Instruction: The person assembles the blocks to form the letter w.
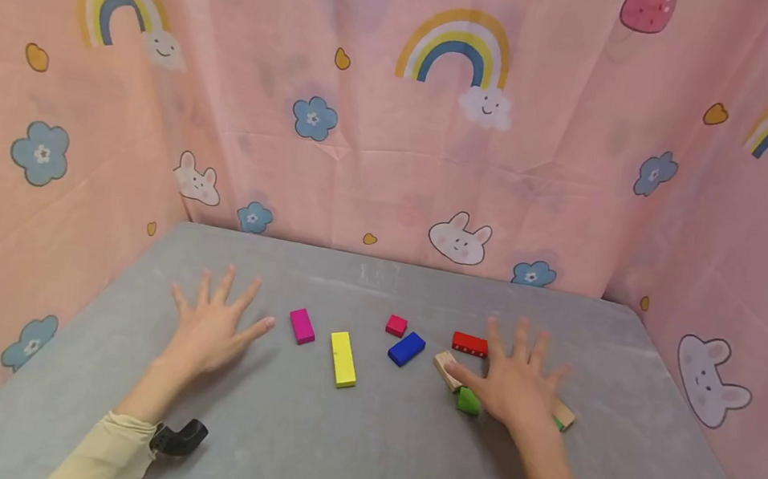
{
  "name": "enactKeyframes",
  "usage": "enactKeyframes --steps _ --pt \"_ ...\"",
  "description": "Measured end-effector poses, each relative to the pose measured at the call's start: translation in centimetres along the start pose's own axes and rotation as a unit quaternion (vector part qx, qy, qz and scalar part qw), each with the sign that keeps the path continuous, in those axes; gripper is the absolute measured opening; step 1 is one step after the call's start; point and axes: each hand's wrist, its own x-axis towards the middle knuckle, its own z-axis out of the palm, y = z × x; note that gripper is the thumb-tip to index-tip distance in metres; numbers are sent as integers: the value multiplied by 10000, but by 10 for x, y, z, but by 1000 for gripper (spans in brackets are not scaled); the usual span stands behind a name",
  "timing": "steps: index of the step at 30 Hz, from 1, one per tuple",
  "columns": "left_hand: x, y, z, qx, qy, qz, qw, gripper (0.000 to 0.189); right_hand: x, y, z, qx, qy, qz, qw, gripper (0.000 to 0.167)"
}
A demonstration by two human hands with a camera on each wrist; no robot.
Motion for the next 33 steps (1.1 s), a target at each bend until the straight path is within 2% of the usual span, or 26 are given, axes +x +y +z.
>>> enactKeyframes --steps 3,7,10,13,18,23,27,30,33 --pt "1 3 1 -39 -4 34 10000 80 2 -9 1 71 217 -194 9996 107" --pt "1 6 0 -324 33 126 9994 78 5 -24 6 422 629 -791 9940 97" --pt "3 7 1 -812 23 224 9964 77 7 -36 12 818 842 -1265 9850 92" --pt "6 7 4 -1438 -66 267 9892 77 8 -48 17 1270 897 -1505 9763 88" --pt "13 4 11 -2484 -277 183 9681 76 6 -68 25 2262 665 -1529 9597 82" --pt "19 4 15 -3209 -233 165 9467 69 8 -88 32 2982 351 -1501 9420 77" --pt "23 4 17 -3852 -262 -72 9224 64 11 -102 39 3602 -6 -1291 9239 72" --pt "27 5 22 -4206 -321 -281 9062 59 13 -111 46 4170 -401 -963 9029 66" --pt "30 7 30 -4463 -332 -372 8935 54 14 -119 54 4846 -867 -550 8687 60"
